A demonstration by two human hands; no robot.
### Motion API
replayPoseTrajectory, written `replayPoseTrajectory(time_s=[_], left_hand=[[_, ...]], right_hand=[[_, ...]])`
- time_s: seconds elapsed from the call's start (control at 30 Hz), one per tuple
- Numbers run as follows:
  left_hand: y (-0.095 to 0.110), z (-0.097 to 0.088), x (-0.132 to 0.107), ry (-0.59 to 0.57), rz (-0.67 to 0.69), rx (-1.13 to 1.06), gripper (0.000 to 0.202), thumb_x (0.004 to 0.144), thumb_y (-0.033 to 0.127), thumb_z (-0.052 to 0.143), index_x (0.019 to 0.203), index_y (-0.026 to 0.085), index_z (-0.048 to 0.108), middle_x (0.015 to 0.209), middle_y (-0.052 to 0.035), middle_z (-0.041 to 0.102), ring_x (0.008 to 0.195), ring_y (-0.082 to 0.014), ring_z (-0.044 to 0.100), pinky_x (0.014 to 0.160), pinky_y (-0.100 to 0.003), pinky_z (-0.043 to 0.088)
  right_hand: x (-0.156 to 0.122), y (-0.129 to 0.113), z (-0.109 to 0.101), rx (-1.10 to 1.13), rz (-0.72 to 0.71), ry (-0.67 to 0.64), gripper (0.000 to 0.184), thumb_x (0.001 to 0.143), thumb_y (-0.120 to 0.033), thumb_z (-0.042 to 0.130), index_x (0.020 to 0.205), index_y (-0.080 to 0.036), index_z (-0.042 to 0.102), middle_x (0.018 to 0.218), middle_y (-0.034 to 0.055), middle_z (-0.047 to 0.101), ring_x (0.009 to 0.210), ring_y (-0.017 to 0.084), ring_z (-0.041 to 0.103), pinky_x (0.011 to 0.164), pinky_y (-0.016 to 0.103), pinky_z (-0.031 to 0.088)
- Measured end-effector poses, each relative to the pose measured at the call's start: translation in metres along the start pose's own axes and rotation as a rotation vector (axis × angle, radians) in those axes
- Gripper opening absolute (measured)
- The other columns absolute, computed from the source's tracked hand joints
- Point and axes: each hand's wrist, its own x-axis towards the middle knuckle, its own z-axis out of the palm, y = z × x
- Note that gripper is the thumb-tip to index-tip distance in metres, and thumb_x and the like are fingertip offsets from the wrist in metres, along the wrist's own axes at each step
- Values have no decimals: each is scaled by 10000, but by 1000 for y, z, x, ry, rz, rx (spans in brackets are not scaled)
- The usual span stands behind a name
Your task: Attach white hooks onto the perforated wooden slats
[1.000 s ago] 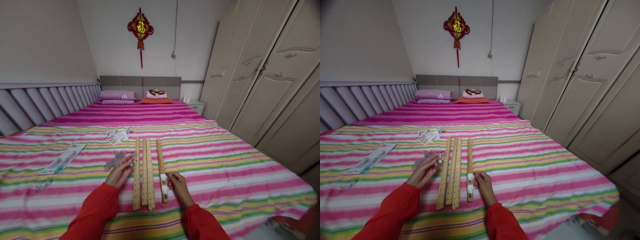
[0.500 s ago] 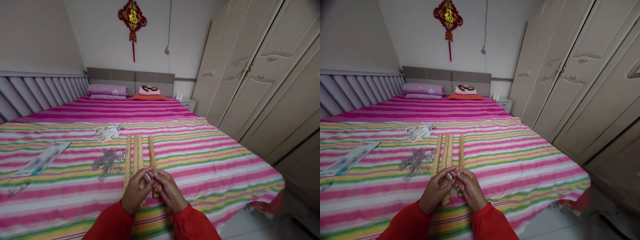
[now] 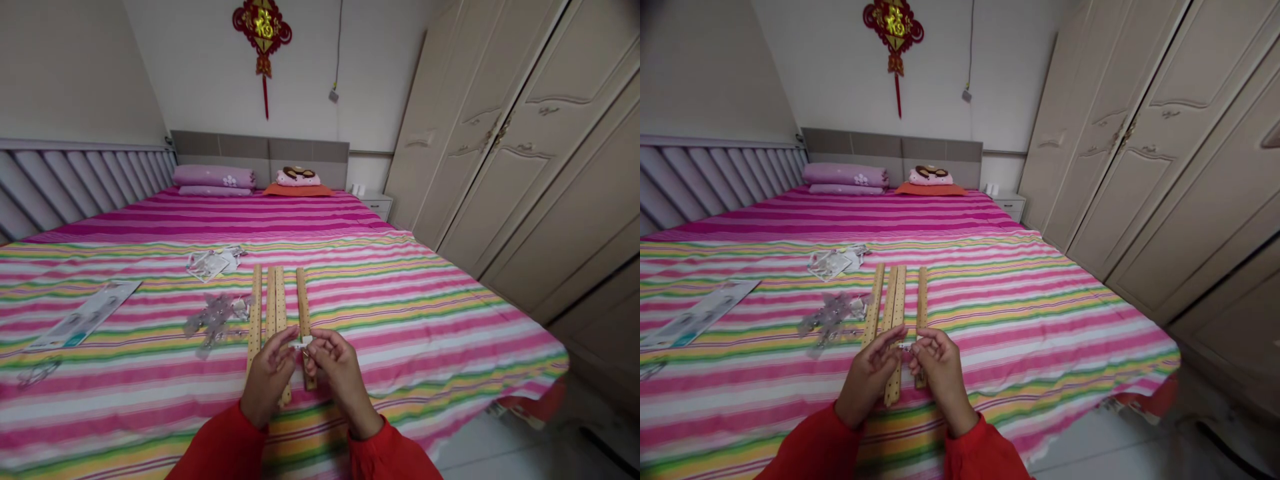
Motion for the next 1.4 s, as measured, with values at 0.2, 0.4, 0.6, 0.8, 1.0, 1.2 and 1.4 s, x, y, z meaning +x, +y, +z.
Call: replayPoseTrajectory(time_s=[0.2, 0.4, 0.6, 0.8, 1.0, 1.2, 1.4], left_hand=[[4, 1, 2, 81, -27, 3, 416, 551, 223, 792, 955, 189, 701, 1010, -81, 671, 942, -211, 613, 766, -271, 516], [1, 0, 3, 87, -74, 19, 415, 549, 300, 805, 928, 173, 690, 829, -45, 687, 790, -179, 632, 740, -278, 517], [-6, 2, 2, -3, -128, 15, 383, 571, 417, 789, 836, 162, 681, 768, -57, 719, 759, -198, 670, 748, -298, 528], [-6, 12, 0, -17, -215, -112, 481, 595, 495, 758, 929, 158, 678, 884, -76, 726, 816, -208, 679, 790, -335, 546], [-11, 10, 10, 107, -359, -239, 430, 511, 411, 832, 792, 151, 637, 747, -31, 695, 665, -133, 654, 665, -259, 539], [-7, 14, 43, 49, -395, -214, 328, 551, 324, 829, 757, 139, 653, 717, -37, 684, 648, -120, 642, 634, -236, 520], [-12, 17, 80, -9, -384, -105, 257, 551, 261, 828, 661, 116, 647, 587, -20, 632, 541, -91, 591, 596, -228, 513]], right_hand=[[1, -2, -1, -62, -23, 7, 372, 633, -357, 789, 914, -185, 617, 623, -48, 605, 422, 83, 542, 408, 201, 442], [4, 2, -6, -55, 40, 0, 359, 621, -386, 790, 855, -166, 631, 570, -38, 618, 414, 93, 542, 420, 214, 444], [5, 6, -8, -49, 44, 83, 342, 613, -374, 797, 817, -158, 630, 581, -19, 632, 437, 95, 546, 440, 213, 445], [-2, 9, -6, -344, -178, 83, 235, 738, -385, 694, 875, -198, 654, 660, 5, 636, 556, 137, 577, 517, 251, 483], [-7, 14, -9, -565, -320, -9, 124, 809, -307, 616, 859, -220, 690, 801, 41, 667, 714, 175, 615, 642, 282, 488], [28, 8, -18, -261, -109, 51, 233, 716, -397, 696, 806, -186, 653, 635, -8, 634, 548, 136, 572, 542, 263, 483], [75, 15, -27, -181, 33, 8, 326, 592, -401, 768, 765, -149, 654, 508, -25, 621, 439, 113, 553, 452, 235, 455]])
